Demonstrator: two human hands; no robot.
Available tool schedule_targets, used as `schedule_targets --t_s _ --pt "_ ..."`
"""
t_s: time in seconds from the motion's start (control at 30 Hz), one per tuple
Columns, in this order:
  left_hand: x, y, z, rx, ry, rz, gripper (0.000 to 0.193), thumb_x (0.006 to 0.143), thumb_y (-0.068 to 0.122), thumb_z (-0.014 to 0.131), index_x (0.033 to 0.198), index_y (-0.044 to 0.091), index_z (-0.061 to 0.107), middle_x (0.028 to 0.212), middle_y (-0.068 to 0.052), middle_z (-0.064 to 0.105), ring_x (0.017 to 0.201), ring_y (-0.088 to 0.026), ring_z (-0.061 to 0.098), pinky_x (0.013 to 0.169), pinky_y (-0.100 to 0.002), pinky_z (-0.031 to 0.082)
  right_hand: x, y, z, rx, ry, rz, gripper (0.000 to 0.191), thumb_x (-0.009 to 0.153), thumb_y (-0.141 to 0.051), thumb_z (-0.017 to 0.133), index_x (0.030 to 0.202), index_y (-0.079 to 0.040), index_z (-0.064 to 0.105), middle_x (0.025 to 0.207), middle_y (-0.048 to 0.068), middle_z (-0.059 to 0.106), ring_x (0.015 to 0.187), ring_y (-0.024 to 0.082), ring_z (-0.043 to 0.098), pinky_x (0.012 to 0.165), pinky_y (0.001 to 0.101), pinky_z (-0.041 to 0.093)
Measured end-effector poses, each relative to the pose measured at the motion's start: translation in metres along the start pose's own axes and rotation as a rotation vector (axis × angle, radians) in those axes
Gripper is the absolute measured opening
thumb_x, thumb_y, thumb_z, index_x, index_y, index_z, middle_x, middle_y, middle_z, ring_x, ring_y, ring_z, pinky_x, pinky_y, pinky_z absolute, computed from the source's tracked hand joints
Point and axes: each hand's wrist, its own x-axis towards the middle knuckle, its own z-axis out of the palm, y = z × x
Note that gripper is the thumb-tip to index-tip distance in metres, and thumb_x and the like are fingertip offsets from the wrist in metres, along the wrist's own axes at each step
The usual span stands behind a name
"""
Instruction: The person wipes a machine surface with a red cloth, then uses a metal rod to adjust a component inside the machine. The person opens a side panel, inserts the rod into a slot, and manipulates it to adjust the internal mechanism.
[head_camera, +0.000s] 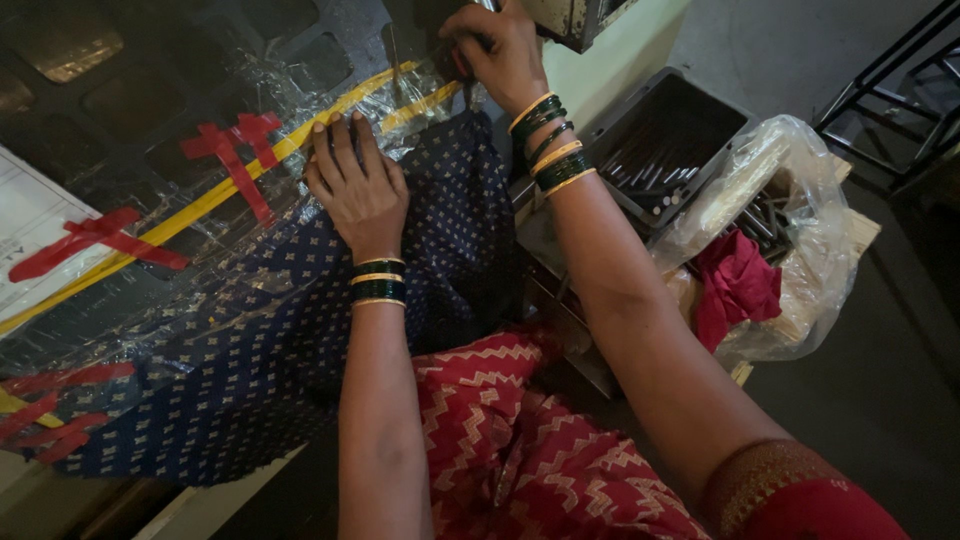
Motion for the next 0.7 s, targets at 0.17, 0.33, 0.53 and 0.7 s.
schedule_targets --t_s 0.17,0.33,0.53,0.7 --pt "0.0007 0.0011 -0.0017 -0.010 -0.008 -0.012 0.053 0.103 0.025 0.060 0.152 0.009 0.052 0.156 -0.013 0.045 0.150 -0.032 0.034 0.118 -0.053 0.033 0.0013 -0.0029 -0.0025 -0.072 0.040 -0.136 0.018 0.089 0.003 0.072 0.101 -0.008 0.078 0.104 0.012 0.068 0.094 0.029 0.070 0.081 0.0382 0.056" --pt "0.0006 0.0002 -0.0024 -0.015 -0.011 -0.001 0.053 0.101 0.025 0.061 0.151 0.008 0.052 0.156 -0.014 0.044 0.150 -0.033 0.033 0.117 -0.054 0.033 0.0021 -0.0077 -0.0033 0.032 -0.025 0.050 0.016 0.091 0.001 0.068 0.101 -0.009 0.077 0.103 0.013 0.068 0.086 0.024 0.073 0.076 0.0362 0.057" --pt "0.0002 -0.0004 -0.0018 0.000 -0.001 0.005 0.052 0.102 0.024 0.061 0.151 0.008 0.053 0.157 -0.013 0.045 0.150 -0.032 0.033 0.118 -0.053 0.033 0.0013 -0.0078 -0.0034 -0.022 0.023 -0.063 0.018 0.087 0.002 0.070 0.101 -0.008 0.078 0.102 0.014 0.069 0.092 0.028 0.070 0.080 0.0387 0.056" --pt "0.0002 0.0002 -0.0018 0.002 0.001 -0.004 0.051 0.103 0.023 0.060 0.151 0.009 0.053 0.157 -0.013 0.044 0.150 -0.032 0.033 0.118 -0.053 0.033 0.0019 -0.0039 -0.0023 -0.049 0.027 -0.095 0.019 0.088 0.002 0.071 0.102 -0.009 0.078 0.102 0.012 0.070 0.094 0.028 0.070 0.082 0.0388 0.056"
